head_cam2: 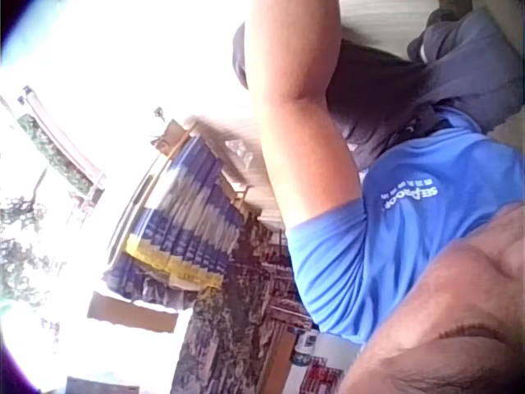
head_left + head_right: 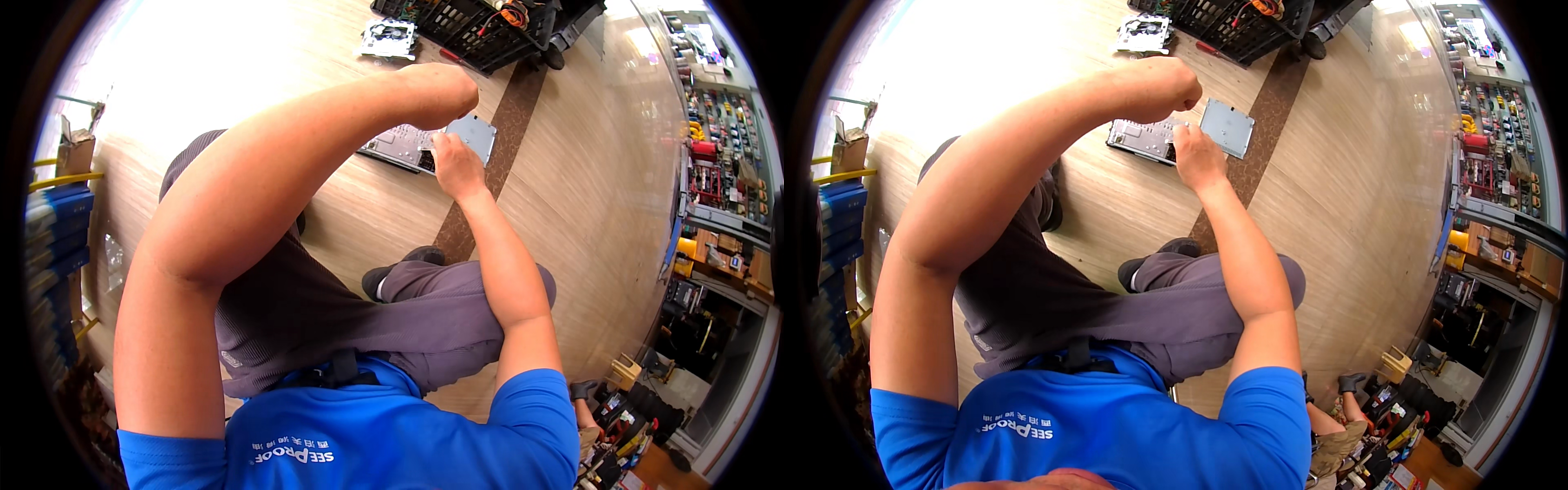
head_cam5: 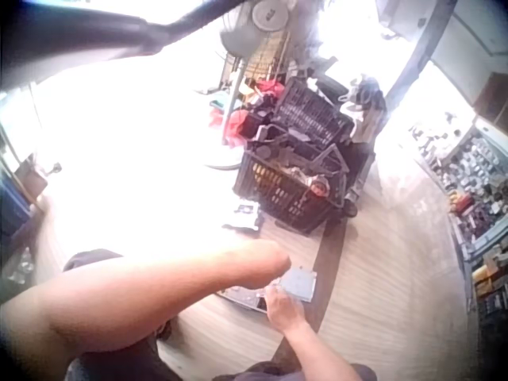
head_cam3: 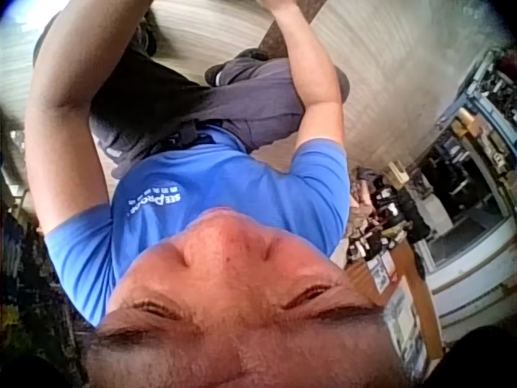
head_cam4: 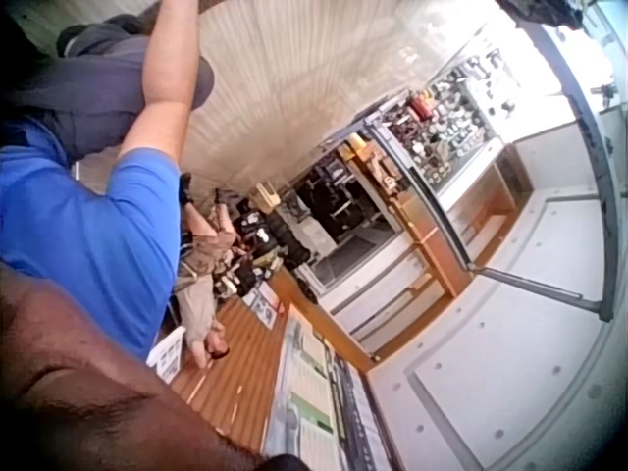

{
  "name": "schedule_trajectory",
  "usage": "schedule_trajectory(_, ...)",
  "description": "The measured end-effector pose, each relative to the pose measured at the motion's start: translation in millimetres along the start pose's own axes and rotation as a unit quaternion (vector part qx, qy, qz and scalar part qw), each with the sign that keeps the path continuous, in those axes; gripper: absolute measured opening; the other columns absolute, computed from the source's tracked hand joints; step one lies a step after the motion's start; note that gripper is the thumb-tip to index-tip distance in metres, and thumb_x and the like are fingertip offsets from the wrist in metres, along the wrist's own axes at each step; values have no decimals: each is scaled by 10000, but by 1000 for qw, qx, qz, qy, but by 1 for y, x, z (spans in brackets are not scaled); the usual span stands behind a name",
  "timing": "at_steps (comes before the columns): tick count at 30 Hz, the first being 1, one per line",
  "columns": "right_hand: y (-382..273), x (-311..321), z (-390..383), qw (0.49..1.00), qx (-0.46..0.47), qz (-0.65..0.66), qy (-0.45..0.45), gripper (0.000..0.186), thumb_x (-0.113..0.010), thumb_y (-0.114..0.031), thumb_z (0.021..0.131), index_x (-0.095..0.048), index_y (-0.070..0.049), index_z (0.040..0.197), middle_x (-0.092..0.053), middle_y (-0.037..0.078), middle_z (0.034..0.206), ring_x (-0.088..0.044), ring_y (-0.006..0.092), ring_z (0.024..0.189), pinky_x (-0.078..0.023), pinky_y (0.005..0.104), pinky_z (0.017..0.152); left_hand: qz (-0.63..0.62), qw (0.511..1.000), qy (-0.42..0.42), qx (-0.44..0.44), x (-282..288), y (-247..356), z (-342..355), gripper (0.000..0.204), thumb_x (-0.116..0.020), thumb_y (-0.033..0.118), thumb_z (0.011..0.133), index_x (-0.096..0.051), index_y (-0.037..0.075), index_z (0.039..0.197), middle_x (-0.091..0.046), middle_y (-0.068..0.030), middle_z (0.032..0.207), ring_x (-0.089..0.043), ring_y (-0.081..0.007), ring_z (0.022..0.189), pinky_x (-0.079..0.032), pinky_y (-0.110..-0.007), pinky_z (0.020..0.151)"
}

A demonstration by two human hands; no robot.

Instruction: The person uses a screwdriver to remove and replace screws on the metal casing of an electronic unit while sitting on the floor.

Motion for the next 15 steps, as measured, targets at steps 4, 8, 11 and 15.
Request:
schedule_trajectory(4,2,-2,-1,998,38,48,33,238,-593,-204,918,-563,-64,1108,-621,165,999,-635,388,900,-522,471,772,-1,1000,12,-12,3,1,-3,206,-630,0,785,-707,41,972,-709,-162,966,-684,-331,933,-541,-402,809)
schedule_trajectory(8,1,0,3,998,-26,51,-1,203,-593,-176,906,-562,-34,1048,-606,182,1013,-637,393,904,-535,469,776,-4,1000,20,-17,3,-1,-6,211,-626,3,792,-705,43,984,-707,-162,973,-680,-331,943,-537,-401,822)
schedule_trajectory(11,10,-6,4,995,-71,53,-34,214,-601,-164,905,-565,-33,1071,-610,180,1036,-633,391,928,-530,469,790,-12,1000,14,-16,1,-1,-5,206,-623,9,799,-702,42,986,-706,-163,980,-678,-335,948,-536,-405,824)
schedule_trajectory(15,0,5,0,997,18,79,7,220,-588,-201,926,-553,-28,1057,-638,195,1039,-638,397,949,-526,477,796,-8,1000,11,8,-3,-6,-3,198,-616,14,808,-704,51,981,-706,-163,966,-678,-335,940,-537,-413,806)
Point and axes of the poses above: each hand's wrist, its own z-axis towards the middle knuckle, its own x-axis out of the back of the hand, y = z × x, the point moved 7 cm from there along z, towards the middle knuckle
